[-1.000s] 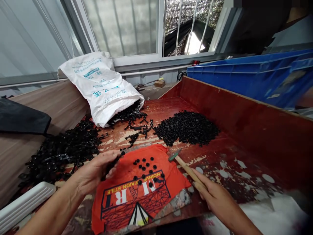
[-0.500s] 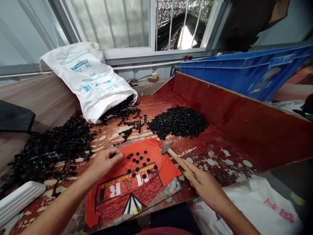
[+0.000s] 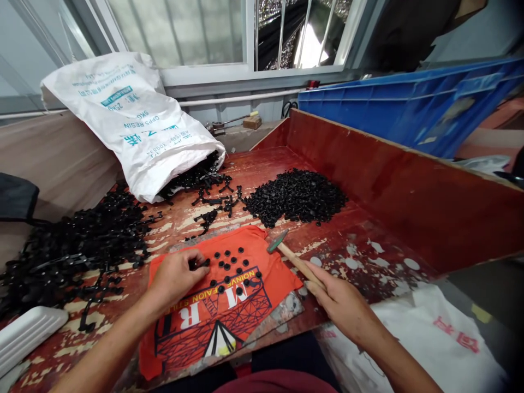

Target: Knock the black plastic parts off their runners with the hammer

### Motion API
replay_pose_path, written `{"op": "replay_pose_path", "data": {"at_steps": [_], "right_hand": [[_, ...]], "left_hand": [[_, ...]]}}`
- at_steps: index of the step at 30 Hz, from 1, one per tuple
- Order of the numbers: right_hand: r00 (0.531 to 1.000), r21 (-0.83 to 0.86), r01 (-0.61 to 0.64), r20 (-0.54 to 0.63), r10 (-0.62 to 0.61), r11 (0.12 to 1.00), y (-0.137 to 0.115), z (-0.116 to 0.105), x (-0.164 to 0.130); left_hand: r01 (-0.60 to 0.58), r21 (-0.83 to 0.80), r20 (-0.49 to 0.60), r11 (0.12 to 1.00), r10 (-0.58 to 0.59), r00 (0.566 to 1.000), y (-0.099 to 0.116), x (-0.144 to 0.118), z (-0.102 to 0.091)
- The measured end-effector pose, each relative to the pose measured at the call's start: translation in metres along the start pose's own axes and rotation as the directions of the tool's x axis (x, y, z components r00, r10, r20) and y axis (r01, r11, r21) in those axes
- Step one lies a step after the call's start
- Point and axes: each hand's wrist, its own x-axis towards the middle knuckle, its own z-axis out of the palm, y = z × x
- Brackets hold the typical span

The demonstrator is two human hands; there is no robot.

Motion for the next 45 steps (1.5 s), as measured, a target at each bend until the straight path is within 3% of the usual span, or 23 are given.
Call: {"op": "replay_pose_path", "data": {"at_steps": [6,12,17,19,23,29,33,45], "right_hand": [[1.000,-0.014,0.021,0.002,-0.021,1.000,0.006,0.001,0.002],[1.000,-0.023,0.024,-0.007,-0.024,0.999,0.011,0.003,0.001],[0.999,-0.003,0.035,-0.002,-0.035,0.999,0.014,0.005,0.003],[1.000,-0.005,0.026,0.007,-0.026,1.000,0.014,0.005,0.003],[1.000,-0.009,0.023,-0.004,-0.023,1.000,0.011,0.004,0.002],[0.996,-0.021,0.039,-0.077,-0.041,0.999,0.001,-0.001,0.001],[0.994,-0.018,0.059,-0.096,-0.060,0.998,0.002,0.000,0.001],[0.995,-0.020,0.080,-0.061,-0.081,0.997,-0.002,-0.003,0.000]], "left_hand": [[-0.044,-0.002,-0.021,0.999,0.044,0.999,-0.008,-0.041,-0.003],[0.026,-0.202,-0.053,0.979,-0.037,0.998,-0.026,-0.045,-0.018],[0.148,-0.555,0.069,0.818,-0.132,0.989,-0.017,-0.036,-0.022],[0.181,-0.612,0.138,0.770,-0.122,0.983,-0.012,-0.034,-0.022],[0.160,-0.583,0.168,0.796,-0.075,0.983,-0.009,-0.032,-0.020],[0.264,-0.613,0.239,0.745,-0.144,0.960,-0.004,-0.032,-0.018],[0.278,-0.587,0.262,0.760,-0.146,0.954,-0.002,-0.030,-0.017],[0.239,-0.554,0.223,0.797,-0.134,0.966,-0.009,-0.030,-0.009]]}}
